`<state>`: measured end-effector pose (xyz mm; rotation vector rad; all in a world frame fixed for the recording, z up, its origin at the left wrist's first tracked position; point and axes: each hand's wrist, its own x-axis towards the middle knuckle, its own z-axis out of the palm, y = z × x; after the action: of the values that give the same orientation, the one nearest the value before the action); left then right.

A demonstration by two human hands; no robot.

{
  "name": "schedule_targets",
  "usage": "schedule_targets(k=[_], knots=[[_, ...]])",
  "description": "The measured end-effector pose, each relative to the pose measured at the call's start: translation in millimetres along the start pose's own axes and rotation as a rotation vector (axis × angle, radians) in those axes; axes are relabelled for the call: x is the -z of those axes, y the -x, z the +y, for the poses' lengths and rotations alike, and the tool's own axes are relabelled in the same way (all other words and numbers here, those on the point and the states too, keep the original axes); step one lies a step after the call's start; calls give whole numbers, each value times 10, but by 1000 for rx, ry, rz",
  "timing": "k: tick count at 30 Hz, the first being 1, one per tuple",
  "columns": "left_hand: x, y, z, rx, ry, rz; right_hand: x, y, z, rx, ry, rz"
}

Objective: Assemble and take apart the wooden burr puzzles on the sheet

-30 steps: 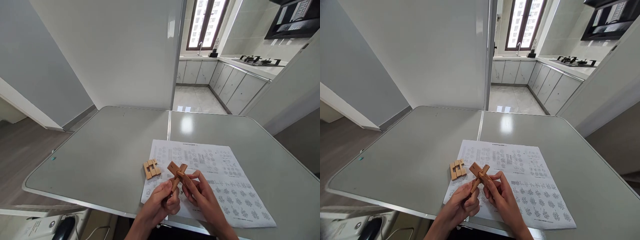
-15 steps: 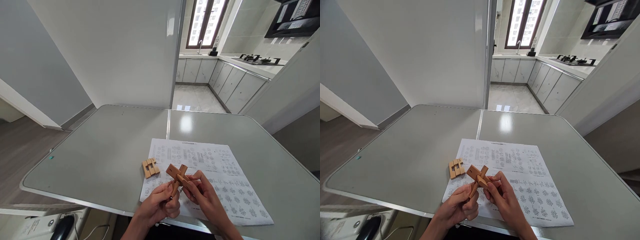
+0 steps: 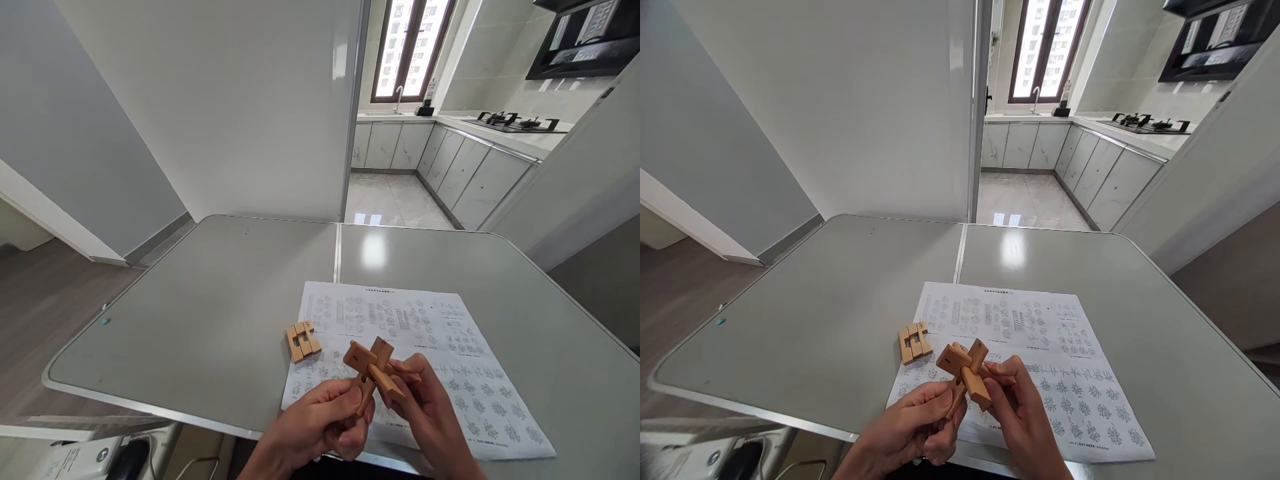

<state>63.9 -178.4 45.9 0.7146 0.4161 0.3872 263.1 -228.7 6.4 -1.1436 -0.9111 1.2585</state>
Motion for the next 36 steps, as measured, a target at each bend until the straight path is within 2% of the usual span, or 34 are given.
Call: schedule_targets(k=[4,10,15,20,24,28,32,34,36], knots=[[-94,31,82,14,-62,41,3,-13,-15,-21,-27,-12],[-95,-2,62,-13,-41,62,0,-19,-37,-11,-30,-80],[-120,-43,77,-12,-40,66,-38,11,-13,9,-48,-28],[-166,-56,139,-26,-56,49,-34,2,-137,-49,-75,-38],[-201,-131,120,-46,-7,67,-9,-51,-242,-15,-3,-83],[-239,-206,79,-67,-121,225,37,-104,-247,-40,-13,-50],[-198,-130,77,-78,-467,362,202,-164,-229,-82,-69,68],[-125,-43,92,-164,-705,484,363,-222,-244,-108,-53,120],[-18,50,116,-296,-888,669,566,-310,-283,-110,15,182]])
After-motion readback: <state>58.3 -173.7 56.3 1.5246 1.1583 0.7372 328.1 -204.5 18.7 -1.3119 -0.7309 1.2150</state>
